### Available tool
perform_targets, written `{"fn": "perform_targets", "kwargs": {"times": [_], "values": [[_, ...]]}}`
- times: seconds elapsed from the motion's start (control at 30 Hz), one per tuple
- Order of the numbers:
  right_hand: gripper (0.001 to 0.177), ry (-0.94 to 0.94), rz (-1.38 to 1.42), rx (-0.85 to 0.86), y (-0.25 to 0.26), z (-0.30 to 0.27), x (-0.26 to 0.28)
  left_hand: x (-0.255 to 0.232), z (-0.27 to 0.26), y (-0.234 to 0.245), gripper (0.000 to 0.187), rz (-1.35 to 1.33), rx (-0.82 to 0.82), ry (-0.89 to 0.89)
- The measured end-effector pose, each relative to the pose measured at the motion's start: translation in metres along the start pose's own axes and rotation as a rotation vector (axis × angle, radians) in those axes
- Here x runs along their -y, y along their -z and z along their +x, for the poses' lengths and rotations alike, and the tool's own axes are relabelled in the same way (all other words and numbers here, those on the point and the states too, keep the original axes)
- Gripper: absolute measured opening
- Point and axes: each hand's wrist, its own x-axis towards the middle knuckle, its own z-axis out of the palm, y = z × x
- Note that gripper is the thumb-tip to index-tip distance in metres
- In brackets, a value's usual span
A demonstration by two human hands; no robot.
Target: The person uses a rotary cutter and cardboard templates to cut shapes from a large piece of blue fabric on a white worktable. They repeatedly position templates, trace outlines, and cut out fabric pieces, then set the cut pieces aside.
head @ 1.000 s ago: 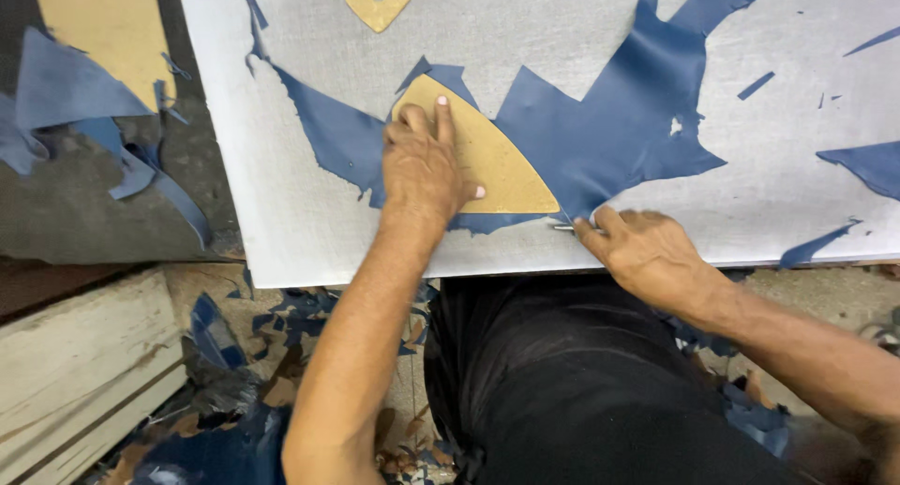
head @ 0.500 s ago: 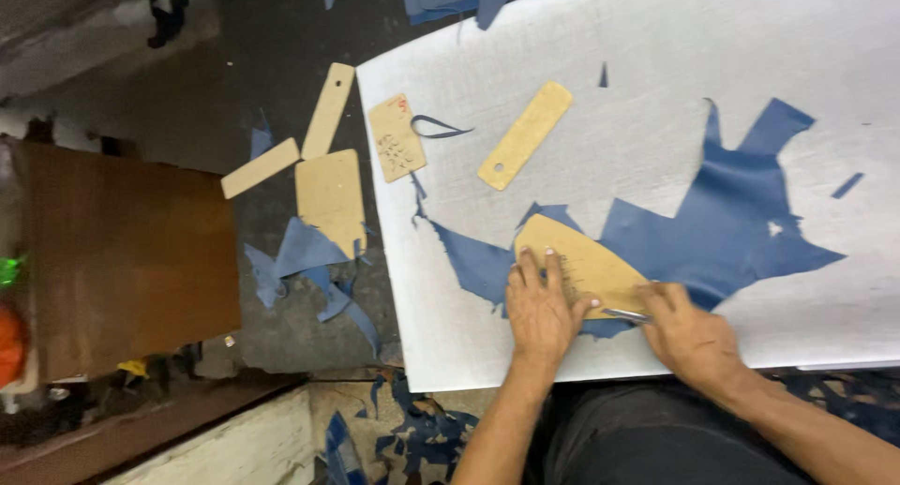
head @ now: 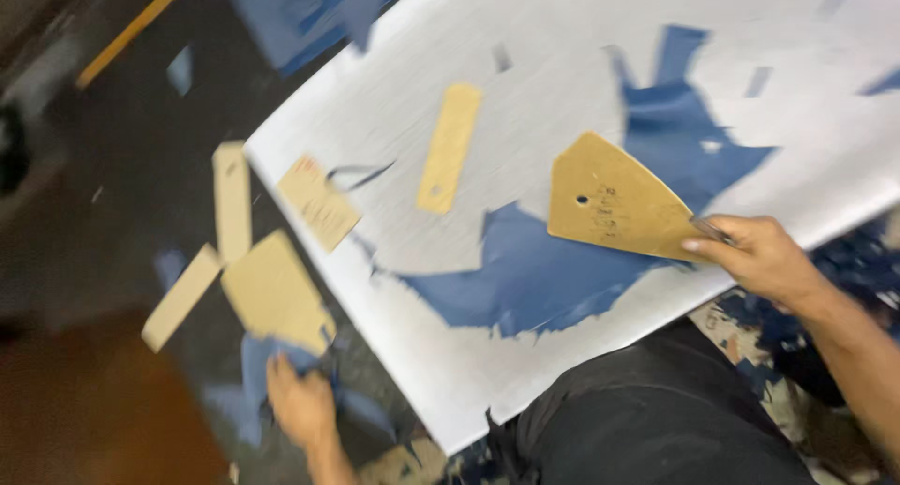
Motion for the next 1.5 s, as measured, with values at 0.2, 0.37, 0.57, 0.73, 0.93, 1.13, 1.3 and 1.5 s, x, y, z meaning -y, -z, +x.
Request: {"fn": "perform_targets", "kwargs": {"times": [0.2, 0.37, 0.57, 0.73, 0.93, 1.13, 1.3, 1.5], "values": [[0.022, -0.023, 0.672, -0.608, 0.038, -0.040, -0.069, -0.140, 0.068, -0.116, 0.035, -0.194, 0.125, 0.131], [0.019, -0.080, 0.892, -0.760, 0.041, -0.058, -0.107, -0.134, 0.116, -0.100, 0.027, -0.317, 0.077, 0.317], [0.014, 0.070, 0.807, -0.651, 0.034, -0.013, -0.088, -0.121, 0.125, -0.045, 0.040, -0.681, -0.360, 0.166], [0.029, 0.122, 0.549, -0.561, 0.068, 0.107, -0.028, -0.306, 0.114, -0.059, 0.036, -0.748, 0.148, -0.336], [0.026, 0.186, -0.523, -0.862, 0.062, 0.208, 0.033, -0.371, 0.094, -0.054, 0.069, -0.470, 0.187, -0.674], [0.027, 0.163, -0.601, -0.865, 0.058, 0.202, 0.049, -0.361, 0.092, -0.076, 0.046, -0.496, 0.150, -0.686], [0.031, 0.103, -0.449, -0.819, 0.056, 0.197, 0.073, -0.363, 0.106, -0.061, 0.048, -0.687, 0.224, -0.696], [0.030, 0.110, -0.326, -0.781, 0.049, 0.214, 0.054, -0.403, 0.190, -0.064, 0.029, -0.976, 0.306, -0.653]]}}
